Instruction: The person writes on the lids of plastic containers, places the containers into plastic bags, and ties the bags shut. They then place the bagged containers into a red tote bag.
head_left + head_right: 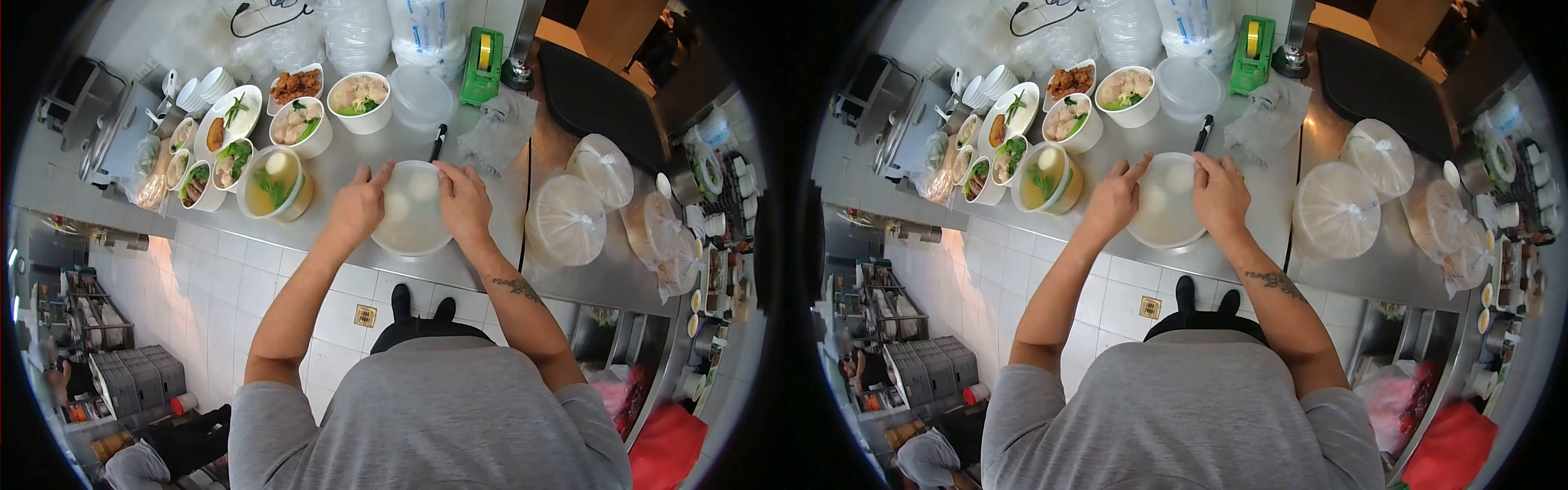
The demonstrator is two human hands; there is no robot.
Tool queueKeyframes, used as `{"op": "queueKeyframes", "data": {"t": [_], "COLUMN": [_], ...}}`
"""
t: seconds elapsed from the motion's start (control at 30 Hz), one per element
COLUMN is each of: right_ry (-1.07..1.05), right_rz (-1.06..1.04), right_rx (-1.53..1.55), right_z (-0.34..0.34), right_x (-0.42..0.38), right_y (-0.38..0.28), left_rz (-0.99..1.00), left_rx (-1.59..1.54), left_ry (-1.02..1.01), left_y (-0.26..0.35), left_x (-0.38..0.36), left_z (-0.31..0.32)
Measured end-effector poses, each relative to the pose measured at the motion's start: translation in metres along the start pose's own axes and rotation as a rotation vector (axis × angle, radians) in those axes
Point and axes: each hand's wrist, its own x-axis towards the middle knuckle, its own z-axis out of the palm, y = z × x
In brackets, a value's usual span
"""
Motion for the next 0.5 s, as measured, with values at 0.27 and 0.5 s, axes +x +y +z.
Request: {"op": "queueKeyframes", "data": {"t": [0.27,0.5], "right_ry": [0.178,0.056], "right_rz": [-0.388,-0.363], "right_rx": [-0.247,-0.427], "right_z": [0.012,0.006], "right_x": [-0.049,-0.043], "right_y": [-0.017,-0.019], "left_rz": [-0.082,0.105], "left_rx": [-0.119,-0.036], "left_ry": [0.332,0.206], "left_y": [0.005,0.010], "left_x": [-0.021,-0.023], "left_z": [0.020,-0.017]}}
